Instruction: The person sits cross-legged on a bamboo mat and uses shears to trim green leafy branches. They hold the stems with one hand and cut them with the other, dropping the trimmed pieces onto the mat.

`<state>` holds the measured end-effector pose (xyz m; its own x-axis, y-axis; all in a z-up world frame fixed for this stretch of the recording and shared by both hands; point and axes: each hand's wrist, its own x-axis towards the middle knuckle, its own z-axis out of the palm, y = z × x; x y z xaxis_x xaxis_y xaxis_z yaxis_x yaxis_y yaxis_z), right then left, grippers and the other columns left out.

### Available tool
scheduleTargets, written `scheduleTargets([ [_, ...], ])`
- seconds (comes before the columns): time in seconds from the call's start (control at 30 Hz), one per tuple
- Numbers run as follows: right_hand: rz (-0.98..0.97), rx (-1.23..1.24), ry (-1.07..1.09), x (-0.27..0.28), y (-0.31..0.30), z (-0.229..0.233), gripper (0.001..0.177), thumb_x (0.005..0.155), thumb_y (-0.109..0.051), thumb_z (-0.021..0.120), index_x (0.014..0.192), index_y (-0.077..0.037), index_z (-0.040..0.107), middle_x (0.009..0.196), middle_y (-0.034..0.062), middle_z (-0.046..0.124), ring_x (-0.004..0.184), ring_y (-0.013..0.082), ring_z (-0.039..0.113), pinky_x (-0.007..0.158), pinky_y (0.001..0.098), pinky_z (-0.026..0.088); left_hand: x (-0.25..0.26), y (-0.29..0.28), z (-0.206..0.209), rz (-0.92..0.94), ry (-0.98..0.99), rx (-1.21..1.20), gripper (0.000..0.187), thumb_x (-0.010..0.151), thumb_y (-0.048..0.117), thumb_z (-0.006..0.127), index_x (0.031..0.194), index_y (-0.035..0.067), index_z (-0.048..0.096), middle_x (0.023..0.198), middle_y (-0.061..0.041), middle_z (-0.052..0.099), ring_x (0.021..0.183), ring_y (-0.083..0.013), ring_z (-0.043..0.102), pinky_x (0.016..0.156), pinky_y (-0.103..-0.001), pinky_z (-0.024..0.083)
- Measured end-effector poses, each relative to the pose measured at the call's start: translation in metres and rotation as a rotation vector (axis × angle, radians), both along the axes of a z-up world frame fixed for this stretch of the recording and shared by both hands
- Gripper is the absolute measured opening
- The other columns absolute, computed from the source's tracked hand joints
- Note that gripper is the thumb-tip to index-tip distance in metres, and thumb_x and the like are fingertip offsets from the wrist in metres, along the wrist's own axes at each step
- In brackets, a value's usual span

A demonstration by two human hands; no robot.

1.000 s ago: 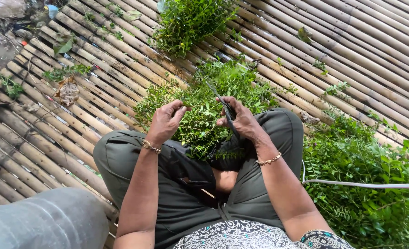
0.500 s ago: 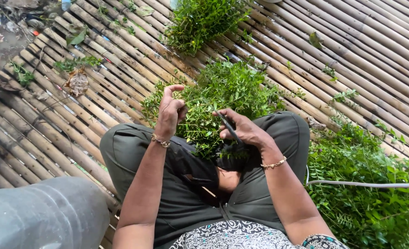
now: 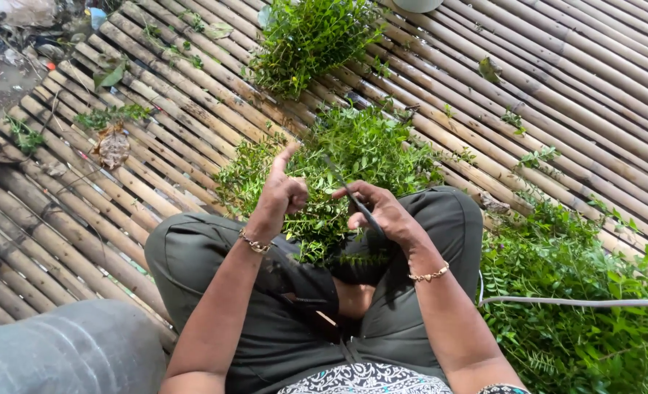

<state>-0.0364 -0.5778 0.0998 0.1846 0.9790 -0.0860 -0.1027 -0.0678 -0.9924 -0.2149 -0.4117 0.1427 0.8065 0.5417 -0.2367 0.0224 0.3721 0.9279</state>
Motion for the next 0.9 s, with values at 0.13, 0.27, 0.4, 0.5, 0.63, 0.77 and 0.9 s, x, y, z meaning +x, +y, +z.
scheduleTargets([
  [0.13,-0.14,0.307,0.141,0.015,0.002,-0.022,0.088,0.069,-0.052,0.086,0.134,0.0,0.058,0.072,0.0105,0.062,0.063,0.0109,0.055,0.06,0.0246,0.046,0.032,0.035,0.0,-0.428,0.215,0.303,0.079,0.091,0.037,0.058,0.16,0.007,0.034,0.14,-0.028,0.052,0.127,-0.0398,0.054,0.105,-0.051,0.047],
  [0.27,-0.203,0.377,0.153,0.028,0.004,-0.015,0.086,0.077,-0.055,0.078,0.134,0.004,0.052,0.073,0.0145,0.063,0.062,0.0141,0.058,0.059,0.0258,0.046,0.099,0.1,-0.016,-0.174,0.407,0.693,0.031,0.096,0.038,0.071,0.108,0.009,0.076,0.099,-0.011,0.073,0.093,-0.0226,0.068,0.076,-0.033,0.057],
  [0.4,-0.216,0.359,0.246,0.03,0.014,-0.033,0.089,0.074,-0.055,0.082,0.132,0.006,0.054,0.073,0.0158,0.065,0.062,0.0159,0.063,0.058,0.0253,0.047,0.211,0.294,-0.173,0.301,0.708,1.082,0.012,0.089,0.041,0.069,0.098,0.041,0.077,0.091,0.01,0.075,0.095,-0.0179,0.073,0.087,-0.038,0.057],
  [0.5,-0.208,0.3,0.294,0.035,0.017,-0.03,0.087,0.068,-0.048,0.088,0.132,0.004,0.058,0.072,0.0129,0.067,0.058,0.0103,0.057,0.056,0.0215,0.045,0.243,0.301,-0.147,0.254,0.932,1.159,0.019,0.09,0.015,0.063,0.103,0.004,0.072,0.103,-0.017,0.074,0.104,-0.0365,0.072,0.09,-0.051,0.06],
  [0.63,-0.08,0.342,0.296,0.043,0.012,-0.017,0.05,0.093,-0.034,0.079,0.133,-0.011,0.059,0.085,0.001,0.066,0.068,0.008,0.056,0.058,0.0195,0.045,0.251,0.305,-0.184,0.287,1.027,1.195,0.014,0.089,0.0,0.062,0.099,0.002,0.072,0.099,-0.023,0.074,0.093,-0.0418,0.073,0.077,-0.051,0.062],
  [0.77,-0.053,0.263,0.34,0.039,0.013,-0.011,0.054,0.09,-0.029,0.079,0.134,-0.008,0.056,0.082,0.0027,0.06,0.07,0.0106,0.052,0.061,0.0237,0.042,0.241,0.291,-0.167,0.107,1.09,1.219,0.02,0.091,0.002,0.061,0.111,0.002,0.066,0.106,-0.022,0.07,0.1,-0.0405,0.069,0.077,-0.051,0.062],
  [0.9,-0.144,0.251,0.31,0.031,0.017,-0.024,0.078,0.074,-0.041,0.087,0.134,0.001,0.058,0.075,0.0122,0.067,0.06,0.0091,0.055,0.056,0.0217,0.044,0.232,0.3,-0.167,0.019,1.005,1.281,0.02,0.086,0.013,0.071,0.099,-0.001,0.075,0.097,-0.023,0.075,0.1,-0.0414,0.073,0.085,-0.056,0.06],
])
